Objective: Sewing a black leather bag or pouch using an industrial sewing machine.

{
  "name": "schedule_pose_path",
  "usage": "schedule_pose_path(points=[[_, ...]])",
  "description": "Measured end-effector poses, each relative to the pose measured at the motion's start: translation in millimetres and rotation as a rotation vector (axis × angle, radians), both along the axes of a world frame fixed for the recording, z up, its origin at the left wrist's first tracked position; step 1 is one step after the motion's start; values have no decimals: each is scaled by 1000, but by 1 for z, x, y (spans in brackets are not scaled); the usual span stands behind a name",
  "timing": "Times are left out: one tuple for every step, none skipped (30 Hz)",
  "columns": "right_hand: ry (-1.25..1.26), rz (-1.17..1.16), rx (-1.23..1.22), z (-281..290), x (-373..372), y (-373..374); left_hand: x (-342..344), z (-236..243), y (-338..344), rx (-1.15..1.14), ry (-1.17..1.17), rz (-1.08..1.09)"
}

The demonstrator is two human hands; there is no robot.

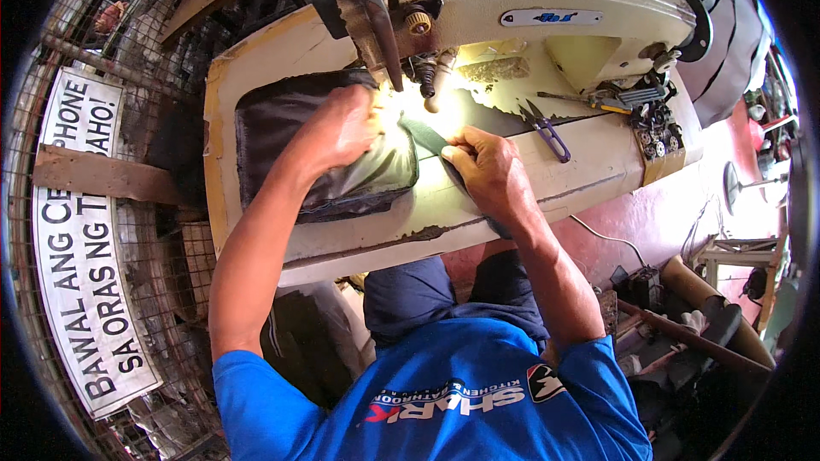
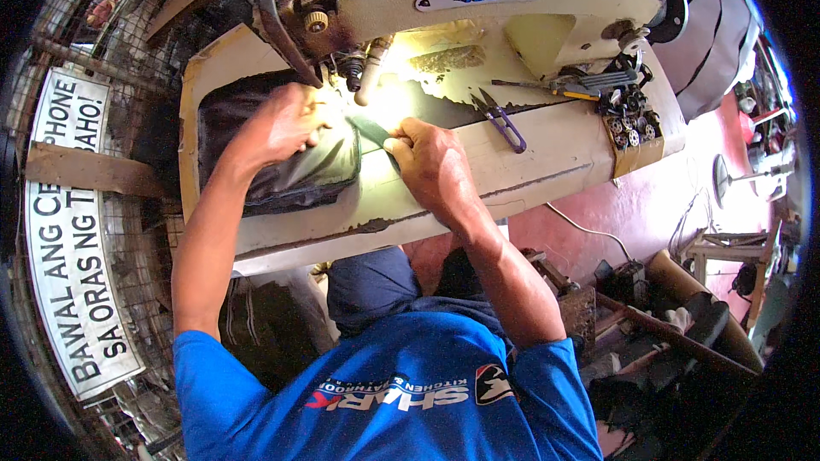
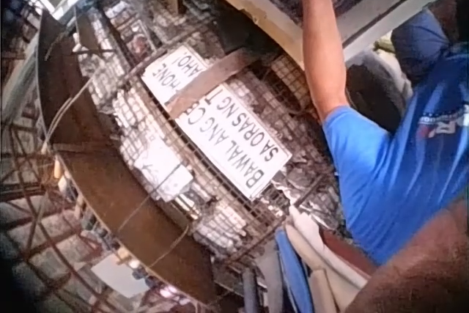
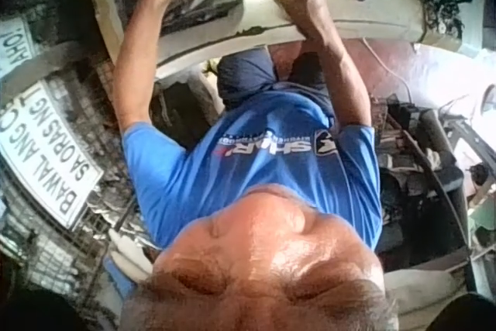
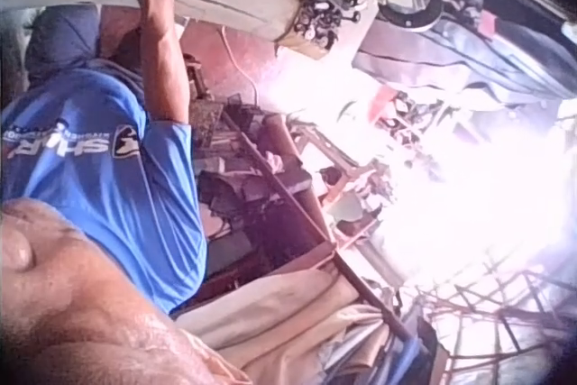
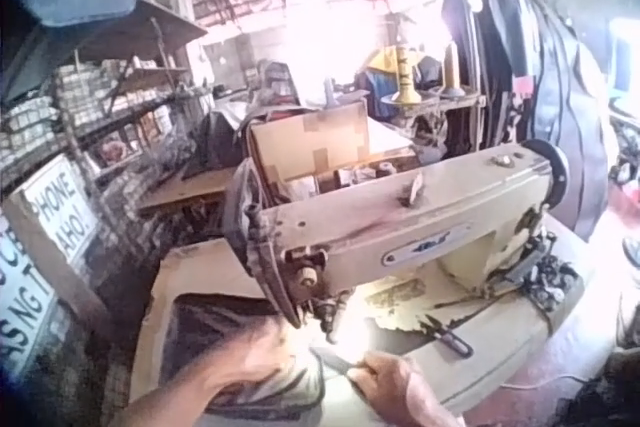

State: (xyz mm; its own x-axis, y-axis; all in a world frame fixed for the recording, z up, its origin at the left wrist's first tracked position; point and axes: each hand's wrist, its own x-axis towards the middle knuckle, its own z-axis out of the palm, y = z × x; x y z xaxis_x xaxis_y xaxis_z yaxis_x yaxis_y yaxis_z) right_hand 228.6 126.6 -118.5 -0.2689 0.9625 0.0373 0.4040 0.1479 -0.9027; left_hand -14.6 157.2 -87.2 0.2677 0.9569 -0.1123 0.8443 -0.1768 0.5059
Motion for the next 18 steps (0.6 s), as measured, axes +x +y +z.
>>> schedule_pose_path(points=[[-3, 0, -2, 3, 2, 0, 1, 10, -6, -2, -3, 0], [-24, -3, -45, 6, 4, 0, 2, 18, -10, 74, 88, 4], [-44, -4, -86, 8, 5, 0, 4, 26, -16, 152, 179, 9], [-46, -1, -87, 7, 5, 1, 13, 35, -25, 243, 221, 27], [-76, 1, -81, 6, 5, 1, 15, 30, -27, 241, 221, 30], [-109, 0, -72, 7, 7, 1, 19, 27, -28, 273, 167, 41], [-113, 0, -70, 7, 9, 1, 24, 27, -30, 306, 112, 52], [-135, -7, -53, 7, 11, 1, 33, 29, -37, 310, 118, 35], [-160, -24, -39, 5, 15, 1, 42, 22, -39, 310, 110, 24], [-158, -19, -37, 5, 14, 2, 46, 17, -45, 368, 170, -80], [-174, -11, -35, 4, 13, 2, 51, 12, -50, 425, 230, -186], [-196, -17, -33, 6, 16, 1, 63, 8, -56, 466, 301, -204], [-196, -18, -31, 4, 17, 1, 74, 3, -62, 505, 379, -214], [-209, -6, 3, 2, 19, 1, 79, 1, -65, 451, 416, -236], [-224, 7, 39, 1, 20, 1, 82, -4, -66, 455, 414, -236], [-227, 6, 42, 3, 20, 1, 84, -9, -65, 470, 394, -204], [-241, 26, 15, 6, 19, 0, 85, -11, -66, 483, 375, -173], [-254, 42, -16, 6, 20, 0, 86, -13, -66, 461, 360, -174]])
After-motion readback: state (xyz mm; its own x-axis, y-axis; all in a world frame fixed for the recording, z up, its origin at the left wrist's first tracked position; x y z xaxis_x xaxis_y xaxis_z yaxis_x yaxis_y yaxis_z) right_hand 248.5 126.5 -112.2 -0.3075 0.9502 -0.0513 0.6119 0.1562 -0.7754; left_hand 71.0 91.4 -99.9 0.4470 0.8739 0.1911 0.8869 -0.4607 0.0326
